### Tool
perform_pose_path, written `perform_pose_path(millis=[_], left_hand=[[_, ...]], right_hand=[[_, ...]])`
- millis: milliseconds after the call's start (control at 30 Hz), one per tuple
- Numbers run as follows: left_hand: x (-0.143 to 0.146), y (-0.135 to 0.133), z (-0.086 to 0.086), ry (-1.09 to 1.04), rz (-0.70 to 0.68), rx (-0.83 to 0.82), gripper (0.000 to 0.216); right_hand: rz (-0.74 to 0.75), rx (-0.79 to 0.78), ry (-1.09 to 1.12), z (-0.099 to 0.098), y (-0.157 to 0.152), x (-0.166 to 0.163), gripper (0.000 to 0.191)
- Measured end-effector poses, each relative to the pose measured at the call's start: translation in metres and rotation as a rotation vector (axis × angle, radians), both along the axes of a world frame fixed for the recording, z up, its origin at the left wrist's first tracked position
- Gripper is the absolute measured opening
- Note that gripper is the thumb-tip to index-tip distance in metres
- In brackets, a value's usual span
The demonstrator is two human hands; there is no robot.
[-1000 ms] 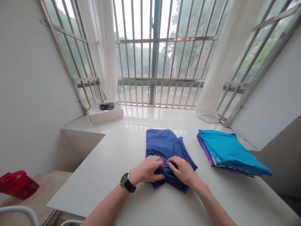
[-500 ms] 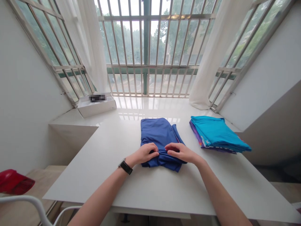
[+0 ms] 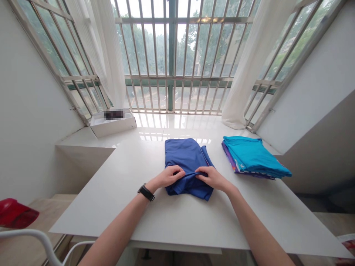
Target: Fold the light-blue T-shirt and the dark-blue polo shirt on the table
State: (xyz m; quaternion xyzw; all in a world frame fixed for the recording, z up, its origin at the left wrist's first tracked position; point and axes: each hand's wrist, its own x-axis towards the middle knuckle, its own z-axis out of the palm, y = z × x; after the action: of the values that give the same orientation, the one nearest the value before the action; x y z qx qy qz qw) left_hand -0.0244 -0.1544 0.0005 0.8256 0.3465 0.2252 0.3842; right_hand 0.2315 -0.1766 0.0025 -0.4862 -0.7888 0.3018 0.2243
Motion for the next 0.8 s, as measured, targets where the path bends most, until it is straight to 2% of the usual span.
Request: perform_pose_path(millis=[100, 267, 433, 567, 700, 800], left_hand=[[-0.002, -0.003, 0.003, -0.010, -0.024, -0.001, 0.035], [-0.009, -0.005, 0.003, -0.040, -0.115, 0.053, 0.016], [-0.013, -0.007, 0.005, 0.030, -0.172, 0.052, 0.010], [-0.014, -0.010, 0.003, 0.128, -0.188, 0.090, 0.024], [-0.010, -0.009, 0.000, 0.103, -0.173, 0.151, 0.015], [-0.007, -0.010, 0.002, 0.133, -0.138, 0.172, 0.018]], right_hand=[[-0.005, -0.011, 0.009, 0.005, -0.001, 0.001, 0.027], [0.070, -0.158, -0.002, 0.017, -0.007, 0.000, 0.034], [0.074, -0.188, 0.001, 0.017, -0.009, 0.000, 0.038], [0.143, -0.102, -0.001, 0.014, -0.013, -0.007, 0.038], [0.203, 0.047, 0.022, 0.008, -0.018, -0.024, 0.024], [0.183, 0.098, 0.005, 0.000, -0.019, -0.031, 0.018]])
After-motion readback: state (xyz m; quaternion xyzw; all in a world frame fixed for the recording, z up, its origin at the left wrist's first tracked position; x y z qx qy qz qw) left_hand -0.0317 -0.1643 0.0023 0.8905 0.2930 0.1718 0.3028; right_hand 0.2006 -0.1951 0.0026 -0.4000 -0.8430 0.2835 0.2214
